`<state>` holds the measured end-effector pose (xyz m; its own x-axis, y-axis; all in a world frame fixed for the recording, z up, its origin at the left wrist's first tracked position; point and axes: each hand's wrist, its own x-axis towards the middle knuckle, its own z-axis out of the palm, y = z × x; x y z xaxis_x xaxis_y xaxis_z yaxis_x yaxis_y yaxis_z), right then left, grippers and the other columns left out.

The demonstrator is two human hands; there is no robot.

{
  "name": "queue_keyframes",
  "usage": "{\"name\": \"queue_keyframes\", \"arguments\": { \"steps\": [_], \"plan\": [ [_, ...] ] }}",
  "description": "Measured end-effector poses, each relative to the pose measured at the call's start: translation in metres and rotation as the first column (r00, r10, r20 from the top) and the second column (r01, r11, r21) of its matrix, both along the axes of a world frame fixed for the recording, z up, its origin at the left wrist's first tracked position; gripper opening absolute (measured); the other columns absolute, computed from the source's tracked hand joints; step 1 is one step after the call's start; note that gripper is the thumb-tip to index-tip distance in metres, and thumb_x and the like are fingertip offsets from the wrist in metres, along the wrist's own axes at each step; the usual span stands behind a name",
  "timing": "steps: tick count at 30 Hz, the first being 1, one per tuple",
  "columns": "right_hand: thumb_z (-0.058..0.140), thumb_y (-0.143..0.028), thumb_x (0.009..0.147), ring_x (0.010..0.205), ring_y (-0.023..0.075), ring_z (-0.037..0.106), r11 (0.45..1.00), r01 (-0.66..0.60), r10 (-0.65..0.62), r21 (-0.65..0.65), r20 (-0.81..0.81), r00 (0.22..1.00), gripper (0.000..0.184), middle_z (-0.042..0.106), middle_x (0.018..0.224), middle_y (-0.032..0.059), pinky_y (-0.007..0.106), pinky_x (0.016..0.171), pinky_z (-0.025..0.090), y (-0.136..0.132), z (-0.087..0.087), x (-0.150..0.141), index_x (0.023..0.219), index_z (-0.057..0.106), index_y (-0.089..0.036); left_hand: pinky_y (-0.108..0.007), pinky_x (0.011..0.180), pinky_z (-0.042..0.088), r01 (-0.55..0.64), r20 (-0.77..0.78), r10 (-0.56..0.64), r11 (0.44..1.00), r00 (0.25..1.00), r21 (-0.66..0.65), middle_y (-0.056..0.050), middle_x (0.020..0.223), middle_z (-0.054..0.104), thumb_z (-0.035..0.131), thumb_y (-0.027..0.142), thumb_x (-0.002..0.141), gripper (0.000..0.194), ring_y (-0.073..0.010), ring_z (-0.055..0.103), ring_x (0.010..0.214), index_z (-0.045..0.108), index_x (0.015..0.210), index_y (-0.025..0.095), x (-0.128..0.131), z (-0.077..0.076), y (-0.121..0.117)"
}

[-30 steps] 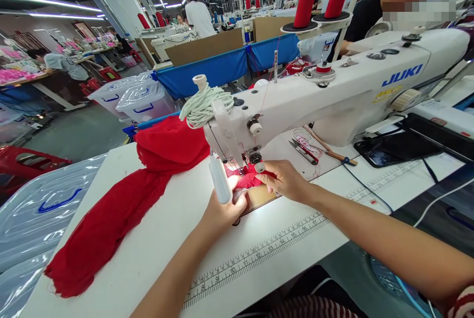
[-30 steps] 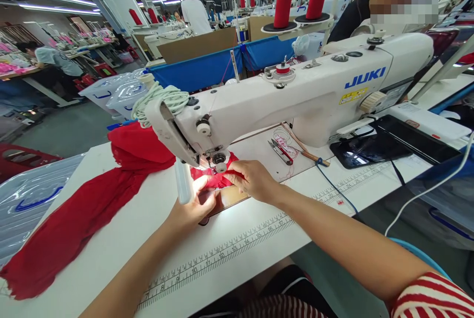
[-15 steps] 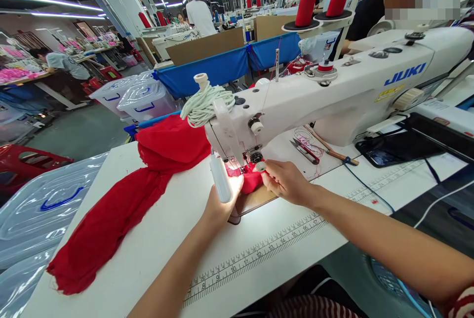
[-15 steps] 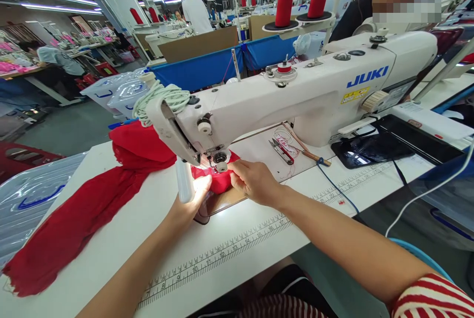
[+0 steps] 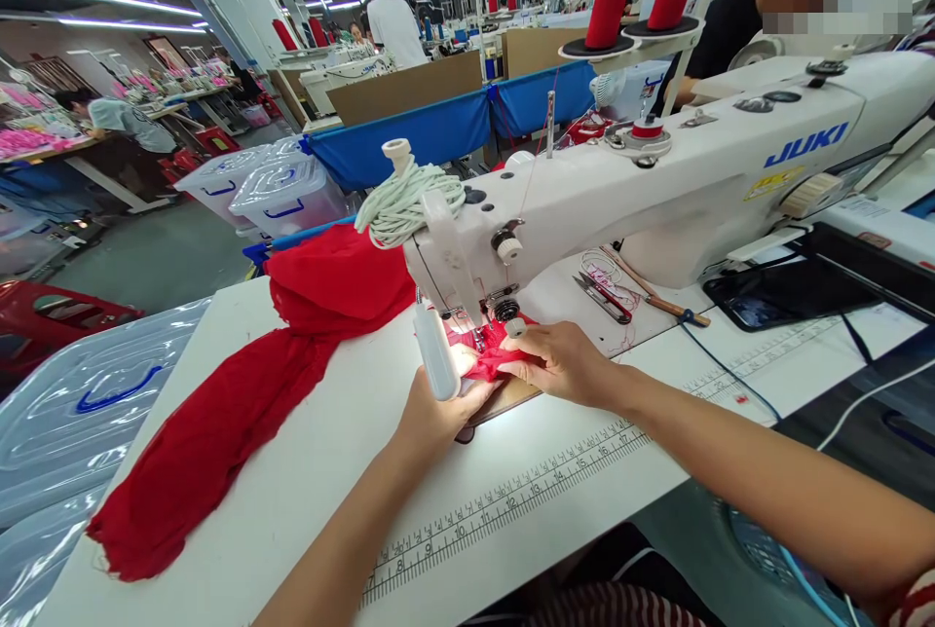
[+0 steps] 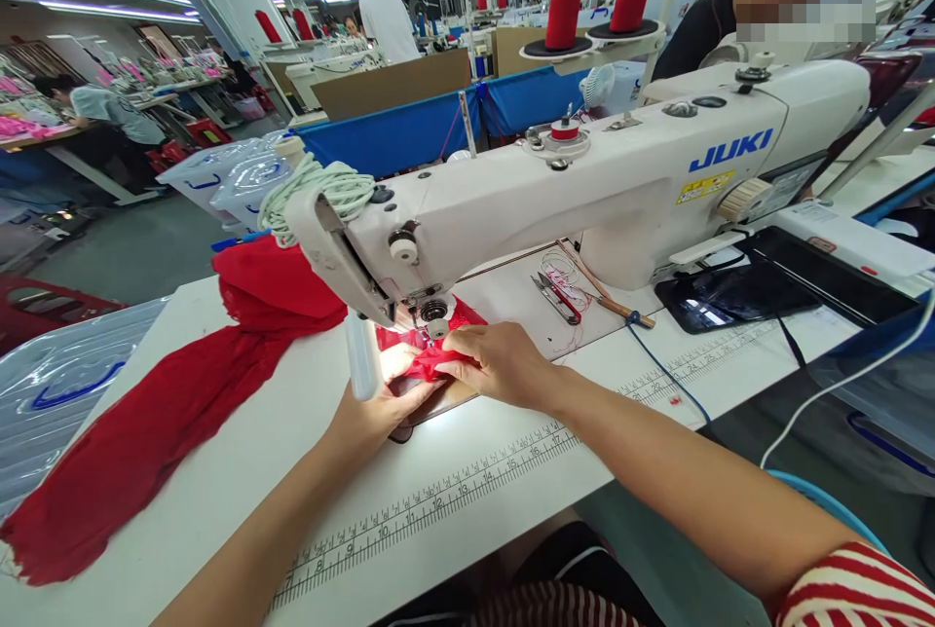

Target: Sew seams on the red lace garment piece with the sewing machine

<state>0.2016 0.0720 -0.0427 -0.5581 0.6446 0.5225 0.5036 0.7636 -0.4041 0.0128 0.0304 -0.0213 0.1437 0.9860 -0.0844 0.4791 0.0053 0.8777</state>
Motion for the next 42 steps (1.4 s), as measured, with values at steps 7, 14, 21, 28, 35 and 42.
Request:
{"name": "queue_keyframes", "arguments": {
  "steps": [7,14,21,28,35,42],
  "plan": [
    [0.059,-0.024,0.088,0.067,0.0118,0.049,0.987,-0.135,0.149,-0.088,0.179,0.973,0.011,0.063,0.084,0.0027,0.024,0.057,0.033,-0.002,0.007,0.003,0.096,0.059,-0.017,-0.023,0.053,0.04,0.363,-0.498,-0.092,0.797,0.862,0.482,-0.002,0.07,0.056,0.04,0.017,0.087,0.023,-0.0117,0.048,0.059,0.058,0.072,0.017,-0.014,-0.009,-0.001],
    [0.052,-0.01,0.082,0.067,0.0137,0.046,0.996,-0.088,0.071,0.028,0.372,0.925,0.013,0.061,0.085,0.0038,0.027,0.052,0.024,-0.005,0.006,0.004,0.087,0.06,-0.019,-0.021,0.035,0.027,0.553,-0.763,0.057,0.655,0.644,0.516,-0.002,0.078,0.064,0.031,0.01,0.092,0.036,-0.0068,0.039,0.042,0.062,0.077,0.017,-0.01,-0.011,-0.014],
    [0.053,-0.009,0.082,0.066,0.0126,0.046,0.995,-0.101,0.083,0.027,0.383,0.92,0.01,0.063,0.087,0.0024,0.027,0.052,0.022,-0.005,0.01,0.007,0.083,0.057,-0.018,-0.031,0.052,0.054,0.587,-0.854,-0.102,0.767,0.511,0.26,-0.02,0.127,0.056,0.018,0.053,0.095,0.061,-0.0216,0.067,0.078,0.061,0.116,0.014,-0.006,0.008,-0.026],
    [0.055,-0.011,0.077,0.065,0.0112,0.049,0.99,-0.135,0.117,0.029,0.343,0.932,0.007,0.066,0.109,0.0039,0.027,0.052,0.022,-0.006,0.01,0.006,0.08,0.056,-0.017,-0.034,0.054,0.053,0.584,-0.866,-0.098,0.775,0.49,0.242,-0.023,0.129,0.055,0.006,0.061,0.09,0.078,-0.0228,0.065,0.075,0.059,0.12,0.013,-0.006,0.01,-0.028],
    [0.052,-0.009,0.072,0.058,0.0115,0.043,0.995,-0.101,0.095,-0.003,0.387,0.917,0.011,0.067,0.085,0.0035,0.027,0.051,0.019,-0.009,0.009,0.0,0.079,0.054,-0.017,-0.034,0.051,0.049,0.572,-0.897,-0.069,0.791,0.437,0.218,-0.02,0.114,0.062,0.017,0.063,0.089,0.071,-0.028,0.064,0.079,0.06,0.117,0.015,-0.003,0.014,-0.028],
    [0.047,-0.009,0.071,0.057,0.0117,0.039,0.995,-0.096,0.085,0.007,0.403,0.911,0.011,0.063,0.075,0.0037,0.028,0.051,0.018,-0.009,0.008,-0.001,0.075,0.052,-0.017,-0.037,0.053,0.052,0.595,-0.912,-0.129,0.791,0.389,0.141,-0.023,0.121,0.059,0.021,0.065,0.089,0.071,-0.0306,0.065,0.084,0.059,0.12,0.014,-0.003,0.018,-0.029]
  ]
}}
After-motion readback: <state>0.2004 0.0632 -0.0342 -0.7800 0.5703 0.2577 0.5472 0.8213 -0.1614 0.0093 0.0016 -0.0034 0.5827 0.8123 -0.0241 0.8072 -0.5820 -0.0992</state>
